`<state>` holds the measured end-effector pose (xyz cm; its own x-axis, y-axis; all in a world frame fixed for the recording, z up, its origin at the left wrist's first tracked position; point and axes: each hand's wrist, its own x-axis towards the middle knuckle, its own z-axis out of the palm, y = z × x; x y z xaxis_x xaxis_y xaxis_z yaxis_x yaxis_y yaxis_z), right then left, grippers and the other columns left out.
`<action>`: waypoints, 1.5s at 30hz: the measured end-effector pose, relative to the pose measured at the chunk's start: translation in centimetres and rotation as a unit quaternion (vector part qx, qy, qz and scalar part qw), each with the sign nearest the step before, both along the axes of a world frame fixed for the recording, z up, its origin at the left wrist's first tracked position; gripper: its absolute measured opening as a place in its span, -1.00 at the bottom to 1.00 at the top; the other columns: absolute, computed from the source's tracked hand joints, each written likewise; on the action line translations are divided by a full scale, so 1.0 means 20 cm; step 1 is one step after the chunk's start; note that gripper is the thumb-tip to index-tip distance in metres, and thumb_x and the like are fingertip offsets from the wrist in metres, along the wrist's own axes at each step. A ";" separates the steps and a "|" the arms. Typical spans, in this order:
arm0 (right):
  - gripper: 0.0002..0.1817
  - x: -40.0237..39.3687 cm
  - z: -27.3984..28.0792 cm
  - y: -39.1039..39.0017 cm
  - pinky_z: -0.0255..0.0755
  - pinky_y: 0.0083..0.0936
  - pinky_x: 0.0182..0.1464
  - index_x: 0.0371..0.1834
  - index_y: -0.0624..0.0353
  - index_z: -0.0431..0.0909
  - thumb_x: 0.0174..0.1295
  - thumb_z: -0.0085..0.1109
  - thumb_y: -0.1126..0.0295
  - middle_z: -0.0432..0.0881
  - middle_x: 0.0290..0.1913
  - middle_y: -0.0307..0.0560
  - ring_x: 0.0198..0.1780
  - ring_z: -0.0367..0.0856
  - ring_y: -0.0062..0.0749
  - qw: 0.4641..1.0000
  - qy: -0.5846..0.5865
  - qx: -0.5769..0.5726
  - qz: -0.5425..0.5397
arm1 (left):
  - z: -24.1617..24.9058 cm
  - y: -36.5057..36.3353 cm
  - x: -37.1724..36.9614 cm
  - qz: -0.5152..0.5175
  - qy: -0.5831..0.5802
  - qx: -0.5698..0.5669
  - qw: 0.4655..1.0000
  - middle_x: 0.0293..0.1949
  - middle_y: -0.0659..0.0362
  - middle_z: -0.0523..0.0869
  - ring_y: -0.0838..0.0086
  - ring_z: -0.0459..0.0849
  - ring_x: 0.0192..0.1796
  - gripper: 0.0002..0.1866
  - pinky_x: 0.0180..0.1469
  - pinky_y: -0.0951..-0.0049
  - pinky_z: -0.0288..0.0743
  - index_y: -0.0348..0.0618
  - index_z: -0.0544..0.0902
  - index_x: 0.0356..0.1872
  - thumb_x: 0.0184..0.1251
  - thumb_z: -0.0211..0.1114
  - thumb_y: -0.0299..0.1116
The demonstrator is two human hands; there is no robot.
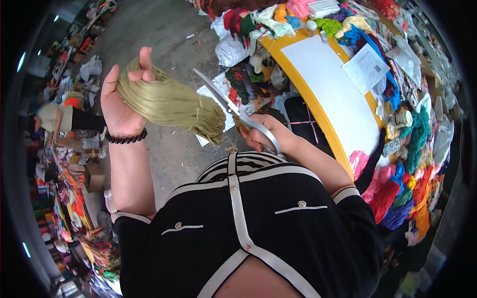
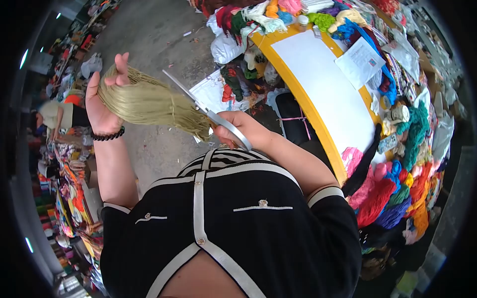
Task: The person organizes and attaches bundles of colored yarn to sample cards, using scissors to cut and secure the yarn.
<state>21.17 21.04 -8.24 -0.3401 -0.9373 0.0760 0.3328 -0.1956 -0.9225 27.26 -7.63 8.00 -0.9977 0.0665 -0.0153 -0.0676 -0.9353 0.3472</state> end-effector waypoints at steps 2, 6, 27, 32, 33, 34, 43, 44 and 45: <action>-0.34 -0.01 0.02 0.01 0.23 -0.77 -0.51 -0.36 0.24 0.38 0.12 0.13 -0.28 0.40 -0.57 -0.30 -0.60 0.37 -0.69 1.000 0.010 -0.015 -0.005 | 0.01 0.02 0.07 0.001 0.019 -0.033 0.999 0.20 -0.08 0.47 0.33 0.56 -0.21 -0.30 0.11 0.23 0.41 -0.39 0.04 0.38 0.31 0.07 -0.27; -0.24 -0.07 0.04 0.05 0.24 -0.70 -0.48 -0.35 0.21 0.37 0.09 -0.03 -0.43 0.39 -0.55 -0.27 -0.54 0.37 -0.64 0.995 0.097 0.001 -0.014 | 0.04 -0.01 0.18 -0.006 0.129 -0.142 0.981 0.11 -0.05 0.55 0.55 0.48 -0.44 -0.22 -0.11 0.39 0.46 -0.35 -0.06 0.42 0.36 0.09 -0.13; -0.06 -0.12 0.03 -0.03 0.29 -0.51 -0.36 -0.44 0.25 0.42 -0.08 -0.16 -0.62 0.43 -0.49 -0.16 -0.44 0.41 -0.43 0.934 0.217 0.012 0.282 | 0.67 0.01 0.43 -0.016 0.469 -0.442 0.764 -0.16 0.28 0.72 0.64 0.67 -0.38 -0.49 -0.08 0.58 0.57 -0.19 0.47 0.17 0.33 0.15 -0.05; -0.05 -0.10 0.02 -0.08 0.29 -0.47 -0.31 -0.38 0.28 0.44 -0.05 -0.19 -0.61 0.44 -0.44 -0.13 -0.39 0.41 -0.39 0.919 0.251 0.022 0.302 | 0.68 0.04 0.46 0.000 0.449 -0.442 0.777 -0.13 0.27 0.70 0.62 0.67 -0.37 -0.51 -0.09 0.57 0.57 -0.18 0.48 0.15 0.32 0.16 -0.07; -0.04 -0.09 0.03 -0.08 0.29 -0.47 -0.32 -0.37 0.28 0.44 -0.05 -0.19 -0.61 0.44 -0.44 -0.13 -0.39 0.41 -0.39 0.924 0.254 0.023 0.286 | 0.69 0.03 0.45 0.002 0.449 -0.440 0.778 -0.13 0.27 0.70 0.62 0.67 -0.37 -0.51 -0.09 0.57 0.57 -0.17 0.49 0.15 0.31 0.16 -0.07; -0.04 -0.08 0.04 -0.08 0.29 -0.47 -0.32 -0.37 0.28 0.44 -0.05 -0.19 -0.61 0.44 -0.44 -0.13 -0.39 0.41 -0.39 0.923 0.256 0.024 0.286 | 0.70 0.02 0.45 0.004 0.448 -0.436 0.781 -0.12 0.27 0.70 0.62 0.67 -0.37 -0.52 -0.10 0.57 0.57 -0.17 0.49 0.14 0.31 0.16 -0.08; -0.16 -0.11 0.10 -0.04 0.25 -0.69 -0.41 -0.32 0.18 0.45 -0.04 -0.02 -0.53 0.41 -0.53 -0.29 -0.49 0.38 -0.63 0.962 0.156 -0.010 0.223 | 0.74 0.01 0.41 0.012 0.436 -0.412 0.800 -0.08 0.25 0.67 0.59 0.66 -0.37 -0.55 -0.11 0.54 0.57 -0.15 0.50 0.11 0.29 0.18 -0.11; -0.19 -0.12 0.09 -0.03 0.26 -0.67 -0.42 -0.32 0.19 0.44 -0.01 0.01 -0.50 0.40 -0.53 -0.28 -0.50 0.37 -0.61 0.970 0.121 -0.008 0.212 | 0.75 0.00 0.40 0.010 0.436 -0.407 0.803 -0.08 0.25 0.67 0.59 0.66 -0.37 -0.56 -0.12 0.54 0.57 -0.14 0.51 0.10 0.28 0.18 -0.12; -0.21 -0.12 0.08 -0.02 0.27 -0.65 -0.44 -0.32 0.20 0.44 0.01 0.04 -0.47 0.40 -0.52 -0.27 -0.50 0.37 -0.60 0.976 0.084 -0.007 0.201 | 0.75 0.00 0.39 0.009 0.435 -0.404 0.805 -0.07 0.25 0.67 0.58 0.66 -0.37 -0.56 -0.12 0.54 0.57 -0.14 0.51 0.10 0.28 0.18 -0.12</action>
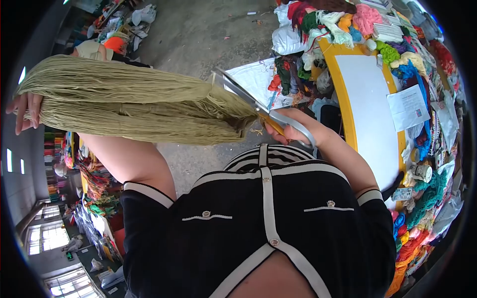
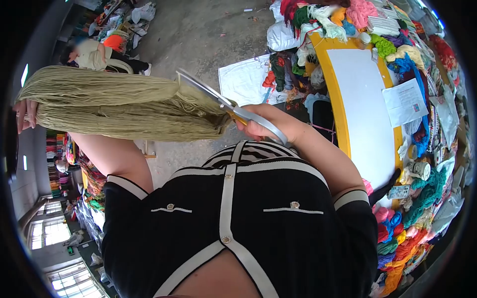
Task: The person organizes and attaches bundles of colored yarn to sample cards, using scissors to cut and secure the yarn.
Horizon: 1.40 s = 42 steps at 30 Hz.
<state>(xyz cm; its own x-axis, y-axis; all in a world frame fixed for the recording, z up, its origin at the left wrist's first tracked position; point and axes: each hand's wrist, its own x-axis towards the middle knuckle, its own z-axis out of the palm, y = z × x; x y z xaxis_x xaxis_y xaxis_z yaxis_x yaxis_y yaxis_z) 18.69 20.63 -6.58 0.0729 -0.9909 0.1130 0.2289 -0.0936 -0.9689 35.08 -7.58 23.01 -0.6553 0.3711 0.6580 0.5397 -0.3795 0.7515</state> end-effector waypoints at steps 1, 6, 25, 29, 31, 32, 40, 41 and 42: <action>-0.25 0.00 0.01 -0.01 0.27 -0.67 -0.46 -0.31 0.21 0.43 0.04 0.07 -0.41 0.40 -0.54 -0.27 -0.52 0.37 -0.62 1.000 -0.021 -0.010 -0.017 | 0.00 -0.01 -0.01 -0.004 -0.002 0.003 1.000 -0.07 0.24 0.66 0.58 0.66 -0.37 -0.56 -0.12 0.54 0.57 -0.14 0.51 0.10 0.28 0.18 -0.13; -0.31 0.01 0.02 -0.03 0.23 -0.72 -0.52 -0.33 0.20 0.39 0.09 0.12 -0.33 0.38 -0.58 -0.29 -0.60 0.36 -0.66 0.999 -0.013 0.016 -0.034 | 0.02 0.00 -0.08 -0.021 -0.019 0.022 0.999 -0.04 0.24 0.65 0.56 0.66 -0.37 -0.58 -0.13 0.53 0.56 -0.12 0.52 0.08 0.26 0.19 -0.15; -0.41 -0.06 -0.05 0.00 0.23 -0.69 -0.50 -0.35 0.19 0.37 0.11 0.22 -0.19 0.40 -0.58 -0.27 -0.57 0.36 -0.65 0.960 -0.060 -0.066 -0.265 | -0.01 0.10 -0.30 0.180 -0.123 0.248 0.944 -0.43 0.21 0.56 0.59 0.41 -0.64 -0.73 -0.33 0.54 0.42 -0.31 0.39 -0.35 -0.08 0.13 -0.38; -0.69 -0.10 -0.15 -0.02 0.33 -0.68 -0.45 -0.33 0.21 0.39 0.12 0.35 0.30 0.49 -0.52 -0.24 -0.50 0.44 -0.64 0.889 0.079 -0.009 -0.451 | 0.00 0.18 -0.37 0.164 -0.151 0.263 0.939 -0.59 0.24 0.43 0.55 0.42 -0.58 -0.81 -0.29 0.49 0.39 -0.25 0.37 -0.45 -0.06 0.11 -0.37; -0.62 -0.15 -0.34 -0.03 0.36 -0.65 -0.41 -0.31 0.26 0.44 0.08 0.38 0.19 0.55 -0.47 -0.20 -0.45 0.50 -0.61 0.877 0.109 0.052 -0.465 | 0.04 0.23 -0.41 0.141 -0.159 0.249 0.945 -0.67 0.25 0.36 0.53 0.42 -0.55 -0.84 -0.27 0.47 0.38 -0.21 0.35 -0.50 -0.05 0.10 -0.37; -0.52 -0.17 -0.45 -0.05 0.40 -0.62 -0.37 -0.29 0.30 0.49 0.05 0.40 0.08 0.61 -0.43 -0.16 -0.41 0.56 -0.58 0.863 0.139 0.113 -0.472 | 0.06 0.25 -0.43 0.131 -0.160 0.235 0.950 -0.71 0.26 0.33 0.51 0.42 -0.53 -0.85 -0.27 0.45 0.37 -0.20 0.35 -0.53 -0.04 0.10 -0.37; -0.08 -0.03 -0.62 -0.35 0.52 -0.32 -0.17 0.24 0.18 0.29 0.00 0.21 -0.33 0.56 -0.01 0.09 -0.18 0.64 -0.15 0.842 -0.460 0.270 -0.083 | 0.17 0.29 -0.32 0.151 0.100 -0.082 0.980 0.01 0.15 0.68 0.50 0.58 0.14 -0.68 0.06 0.49 0.56 -0.20 0.63 -0.05 0.23 0.27 -0.26; -0.22 -0.02 -0.64 -0.38 0.48 -0.29 -0.04 0.25 0.16 0.31 0.08 0.22 -0.14 0.55 0.04 0.03 -0.09 0.62 -0.19 0.841 -0.499 0.206 -0.032 | 0.17 0.27 -0.26 0.172 0.109 -0.069 0.977 0.00 0.13 0.69 0.49 0.56 0.18 -0.70 0.06 0.50 0.56 -0.24 0.64 -0.10 0.22 0.27 -0.27; -0.36 -0.02 -0.65 -0.40 0.43 -0.25 0.08 0.25 0.13 0.33 0.16 0.23 0.05 0.54 0.09 -0.03 -0.01 0.59 -0.24 0.835 -0.532 0.142 0.019 | 0.17 0.25 -0.21 0.194 0.119 -0.056 0.972 0.00 0.11 0.69 0.49 0.53 0.22 -0.72 0.06 0.50 0.55 -0.28 0.64 -0.15 0.22 0.27 -0.29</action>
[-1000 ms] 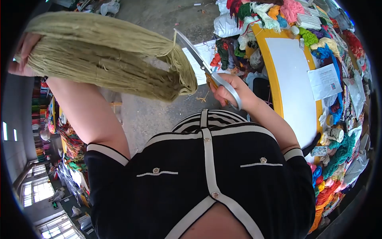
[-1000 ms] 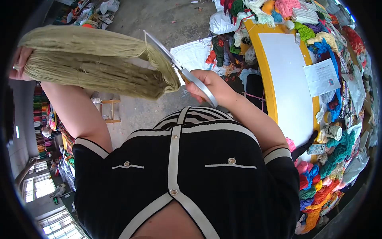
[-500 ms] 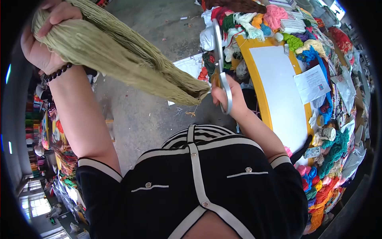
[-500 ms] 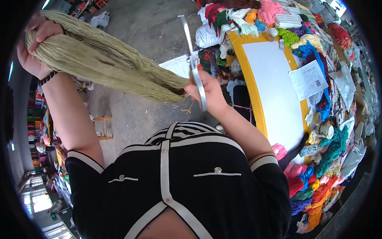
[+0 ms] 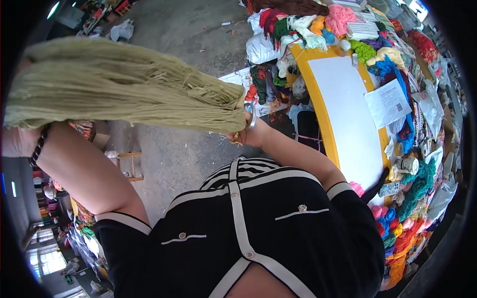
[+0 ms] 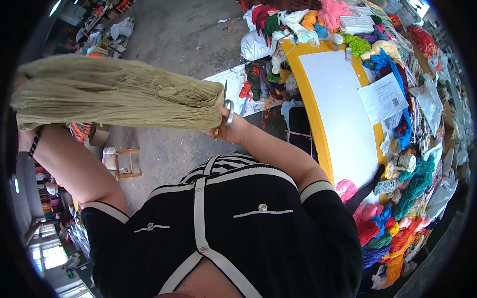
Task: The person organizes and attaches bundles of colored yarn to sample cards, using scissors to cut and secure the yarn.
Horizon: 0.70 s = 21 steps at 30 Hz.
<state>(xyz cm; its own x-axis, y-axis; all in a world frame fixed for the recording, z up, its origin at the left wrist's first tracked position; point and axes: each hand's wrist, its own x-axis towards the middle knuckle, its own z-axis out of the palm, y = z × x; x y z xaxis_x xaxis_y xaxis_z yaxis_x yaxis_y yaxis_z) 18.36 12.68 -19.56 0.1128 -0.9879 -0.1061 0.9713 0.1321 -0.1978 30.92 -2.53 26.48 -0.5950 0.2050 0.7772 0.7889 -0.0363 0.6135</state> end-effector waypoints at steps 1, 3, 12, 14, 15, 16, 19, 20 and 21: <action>-0.36 -0.01 0.12 0.02 0.43 -0.25 0.08 0.25 0.13 0.33 0.16 0.23 0.05 0.54 0.09 -0.03 -0.01 0.59 -0.24 1.000 0.003 -0.001 0.006 | -0.04 0.01 0.06 0.088 0.050 0.057 0.993 -0.10 0.14 0.72 0.50 0.61 0.10 -0.75 0.00 0.46 0.56 -0.26 0.64 -0.18 0.25 0.23 -0.28; -0.40 -0.01 0.32 0.07 0.47 -0.30 0.09 0.22 0.23 0.35 0.09 0.28 0.33 0.58 0.03 -0.04 -0.05 0.62 -0.25 0.983 0.071 0.018 -0.169 | -0.14 -0.17 0.31 0.142 0.017 0.126 0.982 -0.05 0.16 0.68 0.56 0.67 -0.04 -0.65 0.15 0.34 0.41 -0.21 0.59 -0.09 0.17 0.26 -0.22; -0.36 -0.19 0.55 0.02 0.38 -0.47 -0.18 -0.18 0.24 0.37 -0.22 0.56 0.14 0.47 -0.33 -0.15 -0.29 0.44 -0.47 0.724 0.648 -0.046 -0.231 | -1.32 0.02 0.46 0.297 -0.303 0.196 0.884 0.42 -0.06 0.10 0.37 0.53 0.07 0.04 -0.02 0.43 0.55 -0.01 0.00 0.46 -0.09 0.43 -0.48; -0.33 -0.12 0.77 0.00 0.38 -0.48 -0.22 -0.21 0.26 0.40 -0.24 0.57 0.08 0.48 -0.38 -0.10 -0.31 0.46 -0.45 0.627 0.755 -0.045 -0.189 | -1.47 0.08 0.34 0.274 -0.342 0.211 0.874 0.39 0.01 0.17 0.34 0.46 0.18 0.02 0.10 0.39 0.44 -0.07 0.04 0.45 -0.12 0.41 -0.55; -0.36 -0.07 0.84 -0.02 0.35 -0.50 -0.18 -0.20 0.25 0.40 -0.21 0.55 0.09 0.47 -0.34 -0.12 -0.27 0.43 -0.46 0.636 0.758 -0.062 -0.133 | -1.54 0.10 0.29 0.247 -0.360 0.218 0.873 0.37 0.04 0.21 0.32 0.42 0.22 0.00 0.16 0.36 0.38 -0.11 0.06 0.44 -0.12 0.39 -0.58; -0.39 -0.04 0.86 -0.03 0.32 -0.53 -0.15 -0.20 0.24 0.40 -0.17 0.53 0.10 0.46 -0.29 -0.15 -0.22 0.41 -0.47 0.643 0.758 -0.079 -0.076 | -1.58 0.10 0.25 0.188 -0.370 0.226 0.881 0.33 0.08 0.27 0.31 0.39 0.26 -0.03 0.20 0.34 0.34 -0.14 0.08 0.43 -0.11 0.36 -0.62; -0.41 0.00 0.94 0.01 0.35 -0.51 -0.31 -0.21 0.25 0.42 -0.11 0.49 0.05 0.47 -0.42 -0.12 -0.38 0.43 -0.46 0.593 0.803 -0.031 -0.059 | -1.61 0.14 0.22 0.251 -0.392 0.205 0.861 0.19 0.09 0.42 0.33 0.44 0.21 -0.10 0.23 0.32 0.34 -0.19 0.07 0.43 -0.05 0.24 -0.64; -0.42 0.01 0.96 0.05 0.35 -0.50 -0.38 -0.21 0.26 0.43 -0.08 0.47 0.05 0.46 -0.47 -0.11 -0.45 0.43 -0.45 0.580 0.811 -0.001 -0.071 | -1.62 0.14 0.22 0.277 -0.417 0.241 0.831 0.17 0.07 0.45 0.32 0.45 0.20 -0.13 0.24 0.30 0.34 -0.19 0.07 0.43 -0.02 0.19 -0.65; -0.46 0.01 0.95 0.10 0.32 -0.48 -0.48 -0.21 0.25 0.46 -0.04 0.44 0.05 0.45 -0.54 -0.09 -0.55 0.41 -0.43 0.523 0.834 -0.026 -0.175 | -1.61 0.14 0.23 0.223 -0.388 0.338 0.828 0.20 0.01 0.44 0.25 0.47 0.22 -0.21 0.26 0.21 0.36 -0.17 0.10 0.42 0.07 0.13 -0.57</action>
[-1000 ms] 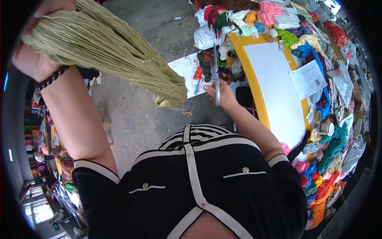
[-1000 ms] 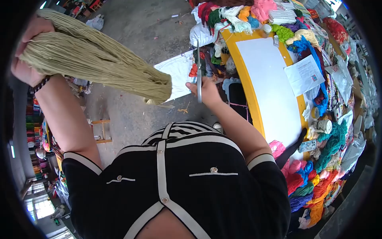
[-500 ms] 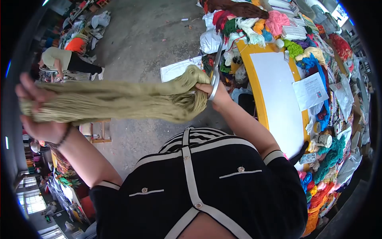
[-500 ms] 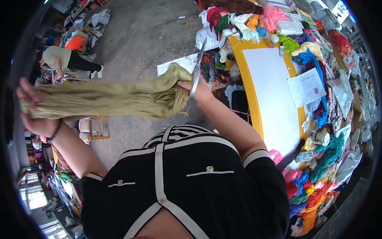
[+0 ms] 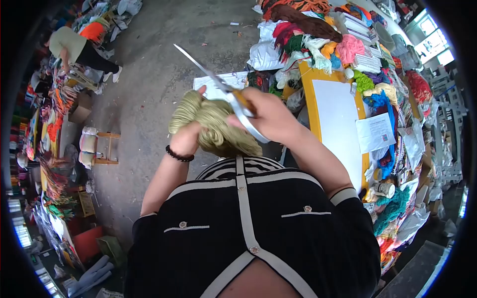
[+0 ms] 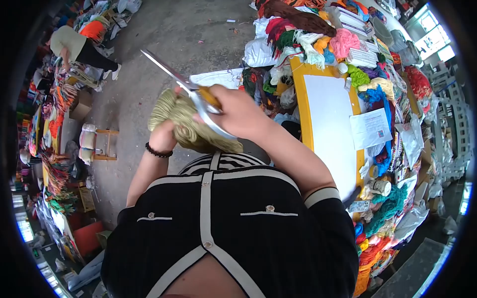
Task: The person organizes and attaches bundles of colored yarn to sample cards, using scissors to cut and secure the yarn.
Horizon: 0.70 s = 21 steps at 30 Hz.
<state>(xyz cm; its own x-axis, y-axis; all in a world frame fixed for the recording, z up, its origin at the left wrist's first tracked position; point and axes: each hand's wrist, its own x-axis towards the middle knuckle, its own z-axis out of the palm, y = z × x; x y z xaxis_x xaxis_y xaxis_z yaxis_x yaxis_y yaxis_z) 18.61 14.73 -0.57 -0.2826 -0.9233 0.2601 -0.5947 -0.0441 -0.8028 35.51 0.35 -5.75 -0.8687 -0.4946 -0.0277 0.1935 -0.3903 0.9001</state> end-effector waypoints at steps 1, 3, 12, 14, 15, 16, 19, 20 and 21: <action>-0.50 -0.02 0.02 0.05 0.32 -0.47 -0.46 -0.22 0.23 0.47 -0.01 0.43 0.07 0.45 -0.53 -0.08 -0.54 0.42 -0.42 0.999 0.028 0.013 -0.041 | 0.00 0.00 0.00 0.002 0.001 0.005 1.000 0.20 0.01 0.44 0.25 0.47 0.22 -0.21 0.26 0.21 0.36 -0.17 0.10 0.42 0.07 0.13 -0.57; -0.52 -0.06 -0.06 0.12 0.29 -0.47 -0.48 -0.21 0.23 0.47 0.02 0.41 0.10 0.41 -0.55 -0.10 -0.56 0.39 -0.43 0.987 0.113 -0.041 -0.105 | -0.02 -0.01 0.01 0.011 0.100 0.148 0.984 0.25 -0.06 0.40 0.14 0.44 0.26 -0.29 0.28 0.12 0.35 -0.15 0.12 0.41 0.15 0.06 -0.47; -0.38 0.00 -0.21 0.32 0.19 -0.71 -0.55 -0.38 0.16 0.39 0.06 0.18 -0.28 0.33 -0.60 -0.36 -0.59 0.31 -0.69 0.884 -0.392 0.192 0.169 | -0.06 -0.07 0.06 0.054 0.151 0.200 0.967 0.31 -0.02 0.34 0.12 0.36 0.32 -0.34 0.34 0.05 0.25 -0.15 0.14 0.40 0.20 0.01 -0.42; -0.47 0.00 -0.22 0.33 0.23 -0.69 -0.57 -0.42 0.14 0.39 0.16 0.18 -0.17 0.33 -0.60 -0.35 -0.61 0.31 -0.68 0.870 -0.418 0.183 0.189 | -0.04 -0.06 0.05 0.055 0.145 0.195 0.969 0.31 -0.01 0.35 0.14 0.37 0.32 -0.34 0.34 0.06 0.26 -0.16 0.14 0.40 0.20 0.01 -0.42; -0.47 0.00 -0.23 0.33 0.23 -0.69 -0.57 -0.42 0.14 0.39 0.16 0.18 -0.17 0.33 -0.60 -0.35 -0.61 0.31 -0.68 0.869 -0.419 0.182 0.190 | -0.04 -0.07 0.05 0.056 0.143 0.194 0.969 0.31 -0.01 0.35 0.14 0.37 0.32 -0.34 0.34 0.06 0.26 -0.16 0.14 0.40 0.20 0.01 -0.42; -0.45 0.00 -0.23 0.33 0.23 -0.68 -0.57 -0.42 0.14 0.39 0.15 0.18 -0.19 0.33 -0.60 -0.34 -0.62 0.31 -0.67 0.865 -0.424 0.190 0.188 | -0.05 -0.07 0.05 0.050 0.151 0.194 0.968 0.30 -0.01 0.36 0.15 0.38 0.31 -0.33 0.34 0.07 0.26 -0.16 0.14 0.40 0.20 0.02 -0.42; -0.42 0.01 -0.23 0.31 0.23 -0.67 -0.58 -0.42 0.15 0.38 0.13 0.18 -0.22 0.33 -0.60 -0.34 -0.62 0.31 -0.66 0.865 -0.423 0.196 0.184 | -0.03 -0.06 0.04 0.049 0.154 0.200 0.966 0.30 0.00 0.36 0.16 0.38 0.31 -0.33 0.34 0.08 0.26 -0.16 0.15 0.40 0.18 0.02 -0.43; -0.42 0.01 -0.23 0.31 0.23 -0.67 -0.58 -0.42 0.15 0.38 0.13 0.18 -0.22 0.32 -0.60 -0.34 -0.62 0.31 -0.67 0.868 -0.419 0.195 0.180 | -0.02 -0.05 0.04 0.052 0.149 0.205 0.966 0.30 -0.01 0.36 0.16 0.38 0.31 -0.33 0.34 0.09 0.26 -0.16 0.15 0.39 0.18 0.02 -0.43; -0.42 0.02 -0.23 0.31 0.23 -0.67 -0.58 -0.42 0.15 0.38 0.13 0.18 -0.22 0.32 -0.60 -0.34 -0.62 0.31 -0.67 0.868 -0.420 0.194 0.180 | -0.02 -0.05 0.04 0.052 0.148 0.205 0.966 0.30 -0.01 0.36 0.16 0.38 0.31 -0.33 0.34 0.09 0.26 -0.16 0.15 0.39 0.18 0.02 -0.43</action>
